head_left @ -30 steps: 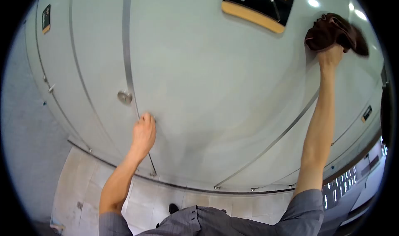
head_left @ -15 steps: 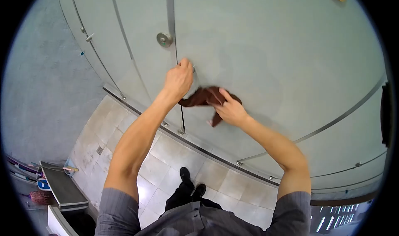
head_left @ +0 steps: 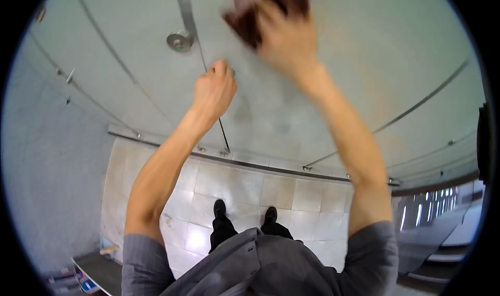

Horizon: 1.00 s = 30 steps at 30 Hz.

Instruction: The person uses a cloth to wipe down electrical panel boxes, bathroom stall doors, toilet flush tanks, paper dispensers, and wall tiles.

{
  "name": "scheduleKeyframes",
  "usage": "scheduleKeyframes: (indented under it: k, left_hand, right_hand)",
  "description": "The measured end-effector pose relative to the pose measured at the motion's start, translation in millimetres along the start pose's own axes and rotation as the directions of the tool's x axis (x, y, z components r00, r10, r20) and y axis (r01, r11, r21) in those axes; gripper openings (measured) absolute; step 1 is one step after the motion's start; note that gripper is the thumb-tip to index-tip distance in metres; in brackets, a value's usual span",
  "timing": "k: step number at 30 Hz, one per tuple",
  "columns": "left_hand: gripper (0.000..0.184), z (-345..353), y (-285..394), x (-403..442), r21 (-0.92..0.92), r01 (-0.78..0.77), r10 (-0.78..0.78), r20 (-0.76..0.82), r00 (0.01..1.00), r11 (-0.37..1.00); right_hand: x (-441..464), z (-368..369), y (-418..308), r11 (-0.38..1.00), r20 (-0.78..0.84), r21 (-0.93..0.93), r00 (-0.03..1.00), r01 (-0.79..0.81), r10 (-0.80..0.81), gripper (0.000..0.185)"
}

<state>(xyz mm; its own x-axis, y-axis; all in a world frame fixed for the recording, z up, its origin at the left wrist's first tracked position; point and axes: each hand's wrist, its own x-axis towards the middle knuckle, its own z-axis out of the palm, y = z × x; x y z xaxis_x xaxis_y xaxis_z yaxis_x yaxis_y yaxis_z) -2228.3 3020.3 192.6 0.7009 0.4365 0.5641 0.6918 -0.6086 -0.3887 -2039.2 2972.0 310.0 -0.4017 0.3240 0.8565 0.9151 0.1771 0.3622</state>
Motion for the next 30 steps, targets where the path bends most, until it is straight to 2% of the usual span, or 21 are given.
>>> scheduleKeyframes:
  k: [1,2,3,4,6,8,9,10,12,13,15,16,18,19,21,23,24,25,26,28,30]
  left_hand:
    - [0.012,0.4,-2.7,1.0,-0.024,-0.035,0.034,-0.023,0.999,0.999]
    - [0.016,1.8,-4.5,-0.4,-0.104,0.037,-0.037,0.006,0.999,0.994]
    - [0.021,1.9,-3.6,-1.6,-0.188,0.096,-0.089,0.045,0.995,0.978]
    - [0.016,0.5,-5.5,-0.5,-0.118,0.011,-0.015,-0.031,0.999,0.993]
    - [0.013,-0.6,-8.3,1.1,-0.067,-0.068,0.061,-0.104,0.993,0.995]
    - [0.014,-3.2,-10.6,2.3,-0.102,-0.106,0.095,-0.106,0.990,0.989]
    - [0.015,-7.5,-11.3,3.0,-0.017,-0.132,0.130,-0.086,0.988,0.991]
    - [0.015,-11.2,-12.8,2.1,0.073,-0.158,0.162,-0.060,0.985,0.985]
    - [0.015,-13.0,-17.6,-0.7,0.098,-0.213,0.221,-0.085,0.972,0.972]
    - [0.015,-7.3,-21.4,4.6,0.129,-0.244,0.256,-0.087,0.963,0.961]
    - [0.015,-9.8,-24.0,8.6,0.132,-0.280,0.295,-0.116,0.948,0.951]
    - [0.015,-7.7,-27.8,7.8,0.136,-0.301,0.319,-0.135,0.938,0.944]
    - [0.017,-12.3,-31.9,9.6,0.089,-0.350,0.358,-0.109,0.927,0.933]
    - [0.019,-12.6,-31.7,14.8,0.036,-0.359,0.361,-0.116,0.925,0.933]
    - [0.021,-15.5,-30.1,16.8,0.040,-0.360,0.361,-0.062,0.930,0.932]
    - [0.023,-18.4,-34.7,18.2,0.053,-0.391,0.392,-0.003,0.920,0.919]
    - [0.024,-22.6,-31.5,19.8,0.060,-0.382,0.383,0.000,0.924,0.922]
    - [0.024,-26.9,-29.3,20.1,0.065,-0.373,0.374,0.005,0.928,0.925]
    - [0.024,-30.9,-27.8,21.0,0.077,-0.397,0.398,0.011,0.918,0.915]
    - [0.025,-36.1,-23.7,22.5,0.072,-0.390,0.390,0.014,0.921,0.918]
    - [0.025,-37.4,-19.5,23.0,0.087,-0.390,0.388,0.037,0.921,0.917]
  right_hand:
    - [-36.5,18.8,-9.4,0.948,-0.077,0.316,0.995,-0.034,0.061,0.029]
    - [-98.3,41.1,-21.8,0.934,0.061,0.349,0.996,-0.078,0.060,0.028]
    - [-143.4,44.1,-35.6,0.889,0.265,0.394,0.955,-0.231,0.131,0.029]
    - [-168.2,34.1,-57.9,0.720,0.549,0.454,0.801,-0.525,0.238,0.031]
    - [-211.0,20.5,-88.7,0.537,0.726,0.429,0.631,-0.726,0.273,0.036]
    - [-263.5,28.5,-85.7,0.942,0.424,0.271,0.903,-0.196,0.065,0.025]
    - [-264.1,17.7,-68.6,0.946,0.430,0.245,0.898,-0.214,0.092,0.025]
    - [-263.1,-4.0,-51.8,0.978,0.572,0.149,0.820,-0.143,0.033,0.022]
    - [-250.4,-44.1,-7.9,0.967,0.590,0.001,0.781,-0.255,0.205,0.023]
    - [-231.2,-70.0,23.2,0.970,0.525,-0.202,0.822,-0.131,0.221,0.025]
    - [-190.0,-123.2,84.7,0.786,0.386,-0.616,0.889,0.048,0.248,0.029]
    - [-205.7,-138.8,125.4,0.890,0.239,-0.419,0.924,-0.178,0.297,0.033]
    - [-213.1,-163.5,154.3,0.731,-0.003,-0.500,0.845,-0.464,0.534,0.044]
    - [-213.4,-169.2,169.9,0.682,-0.149,-0.550,0.860,-0.482,0.487,0.051]
    - [-243.4,-157.4,162.8,0.713,-0.308,-0.420,0.827,-0.561,0.470,0.059]
    - [-316.9,-102.5,132.8,0.562,-0.492,-0.220,0.588,-0.797,0.642,0.054]
    - [-363.7,-71.5,107.9,0.378,-0.428,0.123,0.294,-0.918,0.855,0.052]
    - [-404.1,-32.6,72.5,0.306,-0.464,0.047,0.251,-0.951,0.849,0.051]
    - [-432.4,5.3,28.2,0.196,-0.457,0.095,0.132,-0.976,0.880,0.050]
    - [-444.1,81.0,-85.6,-0.082,-0.304,0.297,-0.176,-0.951,0.936,0.048]
    - [-411.4,147.0,-201.0,-0.343,-0.065,0.434,-0.409,-0.833,0.910,0.046]
